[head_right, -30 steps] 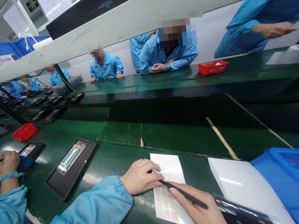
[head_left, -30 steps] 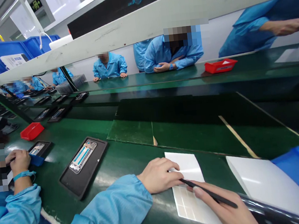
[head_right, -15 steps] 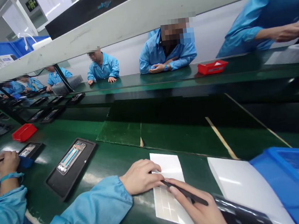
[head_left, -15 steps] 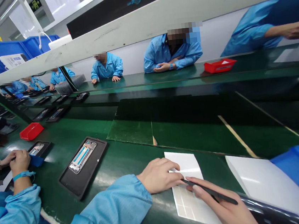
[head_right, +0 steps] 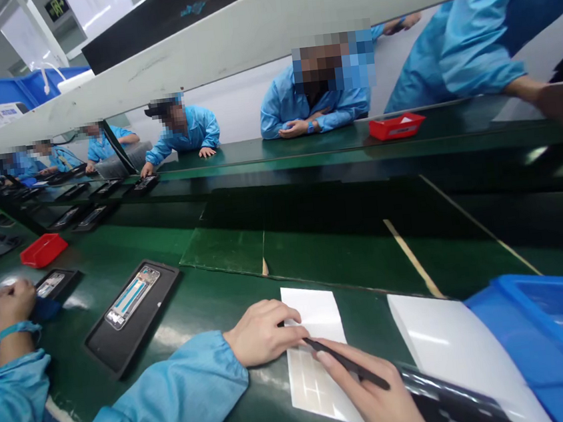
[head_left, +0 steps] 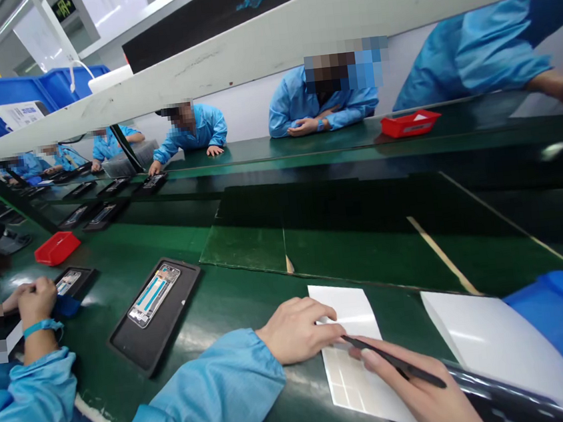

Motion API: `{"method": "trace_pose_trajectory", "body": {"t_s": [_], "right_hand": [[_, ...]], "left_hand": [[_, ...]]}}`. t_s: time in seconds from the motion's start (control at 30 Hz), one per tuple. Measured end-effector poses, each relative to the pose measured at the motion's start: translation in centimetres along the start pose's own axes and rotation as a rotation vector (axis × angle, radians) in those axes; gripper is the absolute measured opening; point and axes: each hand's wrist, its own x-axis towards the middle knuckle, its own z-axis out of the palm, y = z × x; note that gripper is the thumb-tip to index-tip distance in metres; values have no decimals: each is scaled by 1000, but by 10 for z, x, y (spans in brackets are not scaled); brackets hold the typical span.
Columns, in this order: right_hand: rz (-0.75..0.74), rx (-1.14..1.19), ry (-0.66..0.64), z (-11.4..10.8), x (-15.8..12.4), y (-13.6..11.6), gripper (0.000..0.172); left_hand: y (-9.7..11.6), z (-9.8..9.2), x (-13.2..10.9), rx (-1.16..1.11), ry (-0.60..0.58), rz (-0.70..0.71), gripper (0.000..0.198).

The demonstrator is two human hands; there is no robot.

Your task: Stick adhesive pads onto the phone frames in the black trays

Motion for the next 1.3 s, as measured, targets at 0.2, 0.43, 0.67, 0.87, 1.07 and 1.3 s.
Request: {"method": "trace_pose_trajectory", "body": {"t_s": [0.2, 0.43, 0.67, 0.87, 1.07, 1.3], "right_hand": [[14, 4, 2, 1, 0, 0, 39], [-6, 3, 0, 2, -2, 13, 36], [1, 7, 29, 3, -2, 7, 39], [37, 42, 84, 7, -5, -8, 39], [32, 50, 65, 5, -5, -7, 36], [-14, -15, 16, 2, -3, 11, 36]], "left_hand": [[0, 0, 2, -29, 11, 1, 33], [-1, 3, 1, -56, -20, 19, 36], [0, 1, 0, -29, -12, 27, 31], [-1, 4, 0, -68, -29, 16, 36], [0, 4, -1, -58, -30, 18, 37], [0, -1, 0, -30, 1, 27, 31]]}}
